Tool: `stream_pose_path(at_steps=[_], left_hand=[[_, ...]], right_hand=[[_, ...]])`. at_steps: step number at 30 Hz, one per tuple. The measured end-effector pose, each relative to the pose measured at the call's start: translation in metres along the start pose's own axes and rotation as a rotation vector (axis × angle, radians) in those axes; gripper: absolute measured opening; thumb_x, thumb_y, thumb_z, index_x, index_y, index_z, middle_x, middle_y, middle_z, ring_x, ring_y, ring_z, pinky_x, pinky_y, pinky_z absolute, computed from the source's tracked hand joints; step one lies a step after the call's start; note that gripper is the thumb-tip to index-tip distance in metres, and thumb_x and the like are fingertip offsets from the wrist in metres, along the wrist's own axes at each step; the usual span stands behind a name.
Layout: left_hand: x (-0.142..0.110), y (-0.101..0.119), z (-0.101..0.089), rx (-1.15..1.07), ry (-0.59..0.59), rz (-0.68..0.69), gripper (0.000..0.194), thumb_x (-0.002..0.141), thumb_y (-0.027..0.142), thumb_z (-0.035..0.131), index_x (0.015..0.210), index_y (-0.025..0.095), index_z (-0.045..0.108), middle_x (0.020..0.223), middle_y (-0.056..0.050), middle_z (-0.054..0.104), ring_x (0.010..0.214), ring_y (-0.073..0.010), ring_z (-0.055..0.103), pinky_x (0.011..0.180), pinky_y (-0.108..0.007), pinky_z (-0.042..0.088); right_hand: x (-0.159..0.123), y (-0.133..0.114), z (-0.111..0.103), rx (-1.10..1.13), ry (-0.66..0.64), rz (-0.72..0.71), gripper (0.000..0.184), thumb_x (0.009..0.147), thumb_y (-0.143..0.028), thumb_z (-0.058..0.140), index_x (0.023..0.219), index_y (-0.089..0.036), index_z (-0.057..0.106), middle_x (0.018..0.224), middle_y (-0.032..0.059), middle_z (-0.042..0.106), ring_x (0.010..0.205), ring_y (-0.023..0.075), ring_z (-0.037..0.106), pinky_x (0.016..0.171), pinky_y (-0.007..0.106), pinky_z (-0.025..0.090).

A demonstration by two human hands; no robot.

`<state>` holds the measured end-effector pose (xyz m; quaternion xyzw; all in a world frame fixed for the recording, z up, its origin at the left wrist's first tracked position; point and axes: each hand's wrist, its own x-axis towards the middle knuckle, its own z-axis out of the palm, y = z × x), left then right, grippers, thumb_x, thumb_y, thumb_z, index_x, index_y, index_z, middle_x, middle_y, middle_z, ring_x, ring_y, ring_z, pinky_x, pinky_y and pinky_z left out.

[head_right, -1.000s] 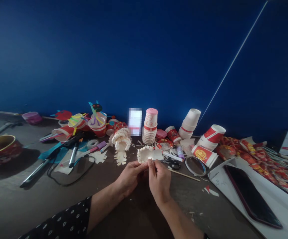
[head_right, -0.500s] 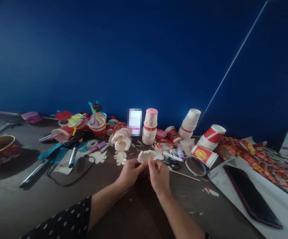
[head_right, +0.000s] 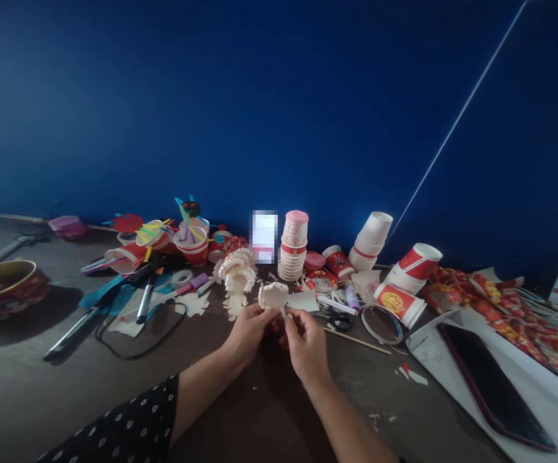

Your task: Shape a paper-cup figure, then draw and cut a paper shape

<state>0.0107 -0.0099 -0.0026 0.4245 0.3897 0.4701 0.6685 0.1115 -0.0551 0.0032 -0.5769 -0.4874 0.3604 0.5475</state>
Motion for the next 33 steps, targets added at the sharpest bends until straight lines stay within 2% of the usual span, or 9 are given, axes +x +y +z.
stream_pose_path(at_steps=[6,16,22,26,33], left_hand=[[0.0023,-0.0029,-0.0017,-0.058,0.003,-0.012,0.022,0.064,0.030,0.059,0.051,0.012,0.054,0.042,0.002,0.048,0.038,-0.0064,0.040,0.042,-0.020,0.029],[0.0019,-0.0011,0.0000,-0.068,0.007,0.026,0.026,0.063,0.034,0.061,0.050,0.013,0.052,0.042,0.002,0.048,0.040,-0.0063,0.041,0.044,-0.020,0.031],[0.0009,0.0004,0.0011,-0.051,0.041,0.006,0.029,0.060,0.038,0.063,0.050,0.013,0.051,0.042,0.003,0.048,0.039,-0.0061,0.040,0.042,-0.019,0.029],[0.0011,-0.0018,0.0010,-0.052,-0.008,0.025,0.028,0.062,0.037,0.062,0.051,0.013,0.051,0.043,0.002,0.049,0.039,-0.0069,0.042,0.043,-0.020,0.030],[0.0058,-0.0014,-0.0027,-0.118,0.028,0.006,0.028,0.064,0.034,0.061,0.051,0.013,0.050,0.042,0.003,0.046,0.038,-0.0052,0.039,0.042,-0.018,0.029]], right_hand=[[0.0011,0.0028,0.0000,0.033,-0.030,0.055,0.032,0.072,-0.037,0.054,0.097,-0.017,0.053,0.073,0.0039,0.065,0.047,0.0137,0.055,0.037,0.022,0.043],[0.0009,0.0041,0.0007,0.070,-0.047,0.057,0.020,0.072,-0.037,0.055,0.082,-0.019,0.054,0.056,-0.0025,0.059,0.036,0.0086,0.047,0.034,0.018,0.036],[0.0005,0.0038,0.0024,0.132,-0.047,0.108,0.025,0.072,-0.041,0.054,0.080,-0.018,0.054,0.056,-0.0030,0.056,0.040,0.0087,0.048,0.037,0.018,0.039],[0.0008,0.0036,0.0021,0.120,-0.039,0.088,0.025,0.073,-0.042,0.053,0.072,-0.017,0.052,0.055,-0.0026,0.055,0.039,0.0083,0.046,0.036,0.018,0.038],[0.0007,0.0036,0.0020,0.131,-0.085,0.136,0.023,0.069,-0.035,0.057,0.081,-0.016,0.057,0.059,-0.0017,0.058,0.043,0.0091,0.049,0.040,0.018,0.040]])
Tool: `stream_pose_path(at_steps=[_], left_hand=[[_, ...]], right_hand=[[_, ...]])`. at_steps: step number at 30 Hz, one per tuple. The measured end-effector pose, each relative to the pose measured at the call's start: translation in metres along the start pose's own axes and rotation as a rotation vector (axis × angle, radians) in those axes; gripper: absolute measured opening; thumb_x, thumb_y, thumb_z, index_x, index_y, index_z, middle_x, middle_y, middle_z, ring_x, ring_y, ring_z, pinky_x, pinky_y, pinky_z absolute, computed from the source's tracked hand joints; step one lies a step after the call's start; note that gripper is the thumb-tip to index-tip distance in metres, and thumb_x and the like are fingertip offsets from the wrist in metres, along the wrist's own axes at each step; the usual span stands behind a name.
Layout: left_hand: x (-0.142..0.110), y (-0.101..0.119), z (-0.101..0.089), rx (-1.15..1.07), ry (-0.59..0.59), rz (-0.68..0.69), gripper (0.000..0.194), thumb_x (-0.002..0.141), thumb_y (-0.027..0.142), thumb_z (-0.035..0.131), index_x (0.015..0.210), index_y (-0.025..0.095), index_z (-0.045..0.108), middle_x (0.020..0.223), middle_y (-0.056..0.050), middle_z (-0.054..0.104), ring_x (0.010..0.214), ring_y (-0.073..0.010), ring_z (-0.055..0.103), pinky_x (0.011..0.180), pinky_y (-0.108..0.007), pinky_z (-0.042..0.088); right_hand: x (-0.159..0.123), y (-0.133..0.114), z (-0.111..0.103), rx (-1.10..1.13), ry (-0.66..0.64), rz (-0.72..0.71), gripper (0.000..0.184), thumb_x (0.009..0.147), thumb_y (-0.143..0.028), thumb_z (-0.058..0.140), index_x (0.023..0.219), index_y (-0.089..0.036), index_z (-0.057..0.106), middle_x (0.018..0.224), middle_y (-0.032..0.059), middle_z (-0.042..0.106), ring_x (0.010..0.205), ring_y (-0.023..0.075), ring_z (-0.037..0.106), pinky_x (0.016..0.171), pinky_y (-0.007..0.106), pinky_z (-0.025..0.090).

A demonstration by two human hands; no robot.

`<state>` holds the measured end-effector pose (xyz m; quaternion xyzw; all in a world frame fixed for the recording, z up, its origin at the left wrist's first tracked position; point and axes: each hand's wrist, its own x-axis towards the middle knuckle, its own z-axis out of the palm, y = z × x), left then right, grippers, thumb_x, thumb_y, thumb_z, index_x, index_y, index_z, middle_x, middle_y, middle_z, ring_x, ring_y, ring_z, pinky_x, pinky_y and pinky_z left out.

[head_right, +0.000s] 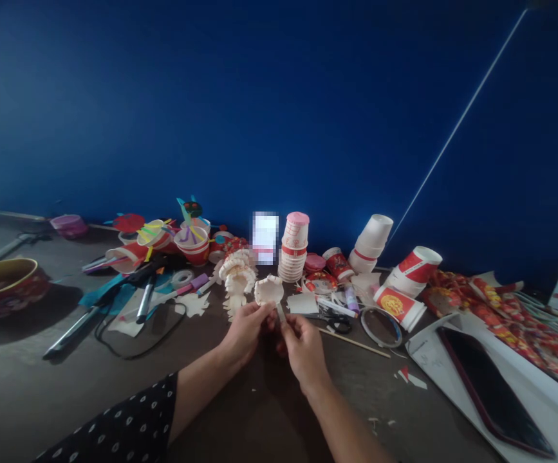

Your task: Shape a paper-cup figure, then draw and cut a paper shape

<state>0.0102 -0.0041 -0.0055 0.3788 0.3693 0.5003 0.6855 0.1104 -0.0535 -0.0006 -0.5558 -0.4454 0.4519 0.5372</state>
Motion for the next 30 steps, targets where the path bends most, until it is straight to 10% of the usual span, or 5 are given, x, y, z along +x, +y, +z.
stream_pose_path(at_steps=[30], left_hand=[[0.0031,-0.0014,-0.0034,-0.054,0.003,0.005,0.028,0.064,0.035,0.062,0.053,0.013,0.049,0.046,0.004,0.044,0.041,-0.0044,0.039,0.042,-0.018,0.028]], right_hand=[[0.0016,0.0069,-0.0033,-0.030,0.012,-0.010,0.031,0.065,-0.041,0.061,0.083,-0.016,0.062,0.066,0.0048,0.068,0.057,0.0208,0.063,0.050,0.028,0.048]])
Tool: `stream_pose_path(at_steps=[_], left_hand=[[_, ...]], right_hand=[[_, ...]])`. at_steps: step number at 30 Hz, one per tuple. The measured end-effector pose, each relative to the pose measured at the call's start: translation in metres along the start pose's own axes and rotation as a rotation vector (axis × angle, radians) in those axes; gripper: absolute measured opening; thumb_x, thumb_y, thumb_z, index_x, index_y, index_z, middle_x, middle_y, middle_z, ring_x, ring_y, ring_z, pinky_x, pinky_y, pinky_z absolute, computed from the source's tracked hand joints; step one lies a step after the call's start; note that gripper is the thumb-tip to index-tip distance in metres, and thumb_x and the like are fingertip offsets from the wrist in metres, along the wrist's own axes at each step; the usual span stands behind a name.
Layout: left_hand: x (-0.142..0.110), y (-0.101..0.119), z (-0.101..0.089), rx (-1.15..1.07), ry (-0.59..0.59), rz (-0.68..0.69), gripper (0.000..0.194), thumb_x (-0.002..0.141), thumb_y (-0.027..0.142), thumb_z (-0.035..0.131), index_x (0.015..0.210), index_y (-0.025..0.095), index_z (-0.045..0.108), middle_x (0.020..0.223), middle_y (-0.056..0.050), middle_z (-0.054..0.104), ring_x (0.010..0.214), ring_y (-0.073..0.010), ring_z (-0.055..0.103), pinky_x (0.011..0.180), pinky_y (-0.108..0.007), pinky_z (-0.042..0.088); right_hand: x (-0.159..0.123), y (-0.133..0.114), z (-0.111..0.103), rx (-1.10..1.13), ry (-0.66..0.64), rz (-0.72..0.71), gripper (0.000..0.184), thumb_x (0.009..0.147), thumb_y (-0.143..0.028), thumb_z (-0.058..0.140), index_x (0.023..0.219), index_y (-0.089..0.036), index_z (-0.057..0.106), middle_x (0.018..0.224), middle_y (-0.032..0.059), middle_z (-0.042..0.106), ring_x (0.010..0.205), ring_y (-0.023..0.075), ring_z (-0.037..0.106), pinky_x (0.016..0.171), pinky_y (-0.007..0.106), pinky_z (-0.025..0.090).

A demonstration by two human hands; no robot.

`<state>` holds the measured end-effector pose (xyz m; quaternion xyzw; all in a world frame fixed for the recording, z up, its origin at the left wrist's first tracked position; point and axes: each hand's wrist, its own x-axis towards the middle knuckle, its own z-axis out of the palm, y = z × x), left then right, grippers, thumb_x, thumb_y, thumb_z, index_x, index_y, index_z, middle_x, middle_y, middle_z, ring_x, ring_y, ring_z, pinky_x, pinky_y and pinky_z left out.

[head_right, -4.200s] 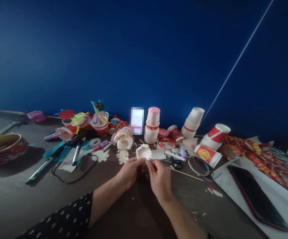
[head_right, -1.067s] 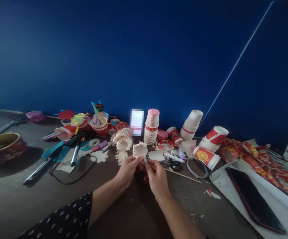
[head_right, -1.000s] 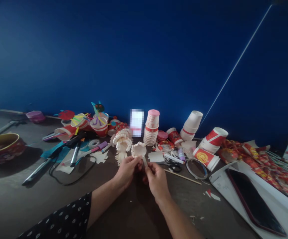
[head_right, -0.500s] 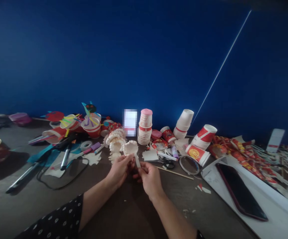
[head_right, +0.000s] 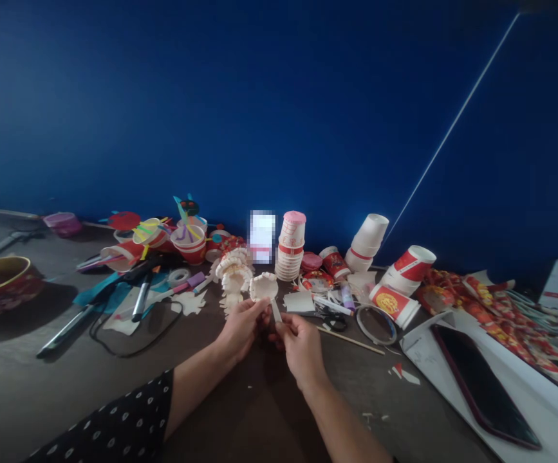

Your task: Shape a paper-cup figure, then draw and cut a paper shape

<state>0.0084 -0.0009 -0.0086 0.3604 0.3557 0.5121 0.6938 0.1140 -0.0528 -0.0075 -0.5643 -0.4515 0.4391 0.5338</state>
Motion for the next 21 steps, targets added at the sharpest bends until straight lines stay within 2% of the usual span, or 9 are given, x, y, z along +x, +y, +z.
stream_pose_path(at_steps=[5,14,21], left_hand=[[-0.0007,-0.0018,0.0007,0.046,-0.005,0.013,0.028,0.064,0.035,0.061,0.052,0.012,0.050,0.045,0.003,0.046,0.041,-0.0047,0.038,0.042,-0.018,0.028],[-0.0019,-0.0019,0.0016,0.085,0.011,0.007,0.028,0.061,0.036,0.063,0.051,0.012,0.052,0.044,0.003,0.046,0.040,-0.0055,0.040,0.042,-0.018,0.029],[-0.0045,0.0003,0.0038,0.124,-0.006,0.029,0.028,0.061,0.036,0.063,0.051,0.012,0.053,0.045,0.002,0.049,0.040,-0.0059,0.041,0.043,-0.019,0.030]], right_hand=[[0.0008,0.0000,-0.0010,-0.065,0.024,-0.021,0.028,0.067,-0.045,0.058,0.068,-0.017,0.060,0.059,0.0041,0.065,0.052,0.0206,0.062,0.047,0.028,0.048],[-0.0004,0.0043,-0.0011,-0.218,0.064,-0.096,0.034,0.073,-0.051,0.047,0.061,-0.020,0.054,0.050,0.0029,0.060,0.043,0.0189,0.059,0.040,0.026,0.044],[-0.0006,0.0008,-0.0029,-0.392,0.116,-0.169,0.037,0.076,-0.052,0.042,0.057,-0.021,0.050,0.039,0.0007,0.054,0.037,0.0171,0.054,0.038,0.024,0.037]])
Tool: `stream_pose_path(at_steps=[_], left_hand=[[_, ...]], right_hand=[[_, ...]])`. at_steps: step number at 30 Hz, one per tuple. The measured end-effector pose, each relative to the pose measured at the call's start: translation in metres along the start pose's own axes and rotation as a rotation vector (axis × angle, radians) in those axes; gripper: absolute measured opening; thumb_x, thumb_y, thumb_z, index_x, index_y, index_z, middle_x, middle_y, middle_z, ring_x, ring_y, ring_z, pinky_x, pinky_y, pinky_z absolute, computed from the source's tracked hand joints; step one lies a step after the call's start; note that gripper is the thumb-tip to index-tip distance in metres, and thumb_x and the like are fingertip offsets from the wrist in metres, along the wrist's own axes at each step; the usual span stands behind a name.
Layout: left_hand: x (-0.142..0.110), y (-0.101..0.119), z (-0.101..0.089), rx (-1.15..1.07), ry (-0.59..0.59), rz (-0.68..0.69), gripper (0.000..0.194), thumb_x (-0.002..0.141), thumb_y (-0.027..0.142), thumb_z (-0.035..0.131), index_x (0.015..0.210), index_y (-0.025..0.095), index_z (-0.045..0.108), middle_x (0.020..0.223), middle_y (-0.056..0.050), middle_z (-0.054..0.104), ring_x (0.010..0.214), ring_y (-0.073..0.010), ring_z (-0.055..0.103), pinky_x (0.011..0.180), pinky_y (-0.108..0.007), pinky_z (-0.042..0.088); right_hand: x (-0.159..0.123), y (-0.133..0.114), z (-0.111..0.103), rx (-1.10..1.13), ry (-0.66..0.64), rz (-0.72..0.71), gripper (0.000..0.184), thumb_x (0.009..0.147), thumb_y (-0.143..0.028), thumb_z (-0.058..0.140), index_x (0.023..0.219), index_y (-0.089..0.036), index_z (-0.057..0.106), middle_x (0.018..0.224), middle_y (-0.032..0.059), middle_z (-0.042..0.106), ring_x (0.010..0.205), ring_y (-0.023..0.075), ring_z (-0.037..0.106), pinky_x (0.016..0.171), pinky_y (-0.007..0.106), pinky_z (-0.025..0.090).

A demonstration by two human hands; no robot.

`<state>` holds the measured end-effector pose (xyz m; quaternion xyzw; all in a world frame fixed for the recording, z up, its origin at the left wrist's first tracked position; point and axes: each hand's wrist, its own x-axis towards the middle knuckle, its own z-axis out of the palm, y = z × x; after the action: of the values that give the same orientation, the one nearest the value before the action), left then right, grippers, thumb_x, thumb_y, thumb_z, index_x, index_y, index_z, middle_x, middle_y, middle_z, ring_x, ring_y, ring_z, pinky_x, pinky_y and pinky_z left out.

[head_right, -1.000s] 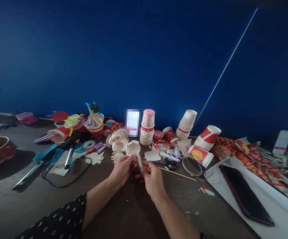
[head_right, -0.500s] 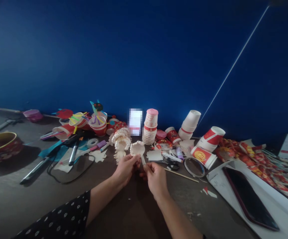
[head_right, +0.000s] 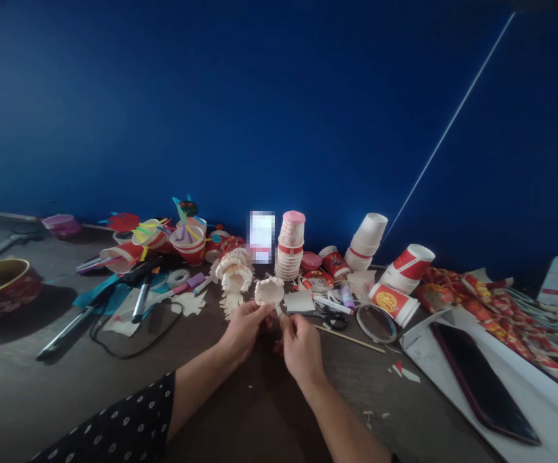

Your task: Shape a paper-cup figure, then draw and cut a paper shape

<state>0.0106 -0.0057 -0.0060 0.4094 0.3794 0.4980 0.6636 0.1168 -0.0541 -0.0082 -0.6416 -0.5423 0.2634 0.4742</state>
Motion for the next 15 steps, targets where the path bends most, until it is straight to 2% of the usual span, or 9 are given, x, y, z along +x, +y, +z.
stream_pose_path(at_steps=[15], left_hand=[[-0.0080,0.0039,0.0051,0.050,-0.081,-0.060,0.028,0.058,0.038,0.065,0.053,0.012,0.054,0.041,0.003,0.048,0.036,-0.0063,0.041,0.039,-0.019,0.029]], right_hand=[[0.0010,-0.0050,-0.0041,-0.068,0.073,-0.027,0.045,0.075,-0.053,0.044,0.044,-0.020,0.046,0.034,-0.0016,0.047,0.031,0.0127,0.046,0.036,0.022,0.030]])
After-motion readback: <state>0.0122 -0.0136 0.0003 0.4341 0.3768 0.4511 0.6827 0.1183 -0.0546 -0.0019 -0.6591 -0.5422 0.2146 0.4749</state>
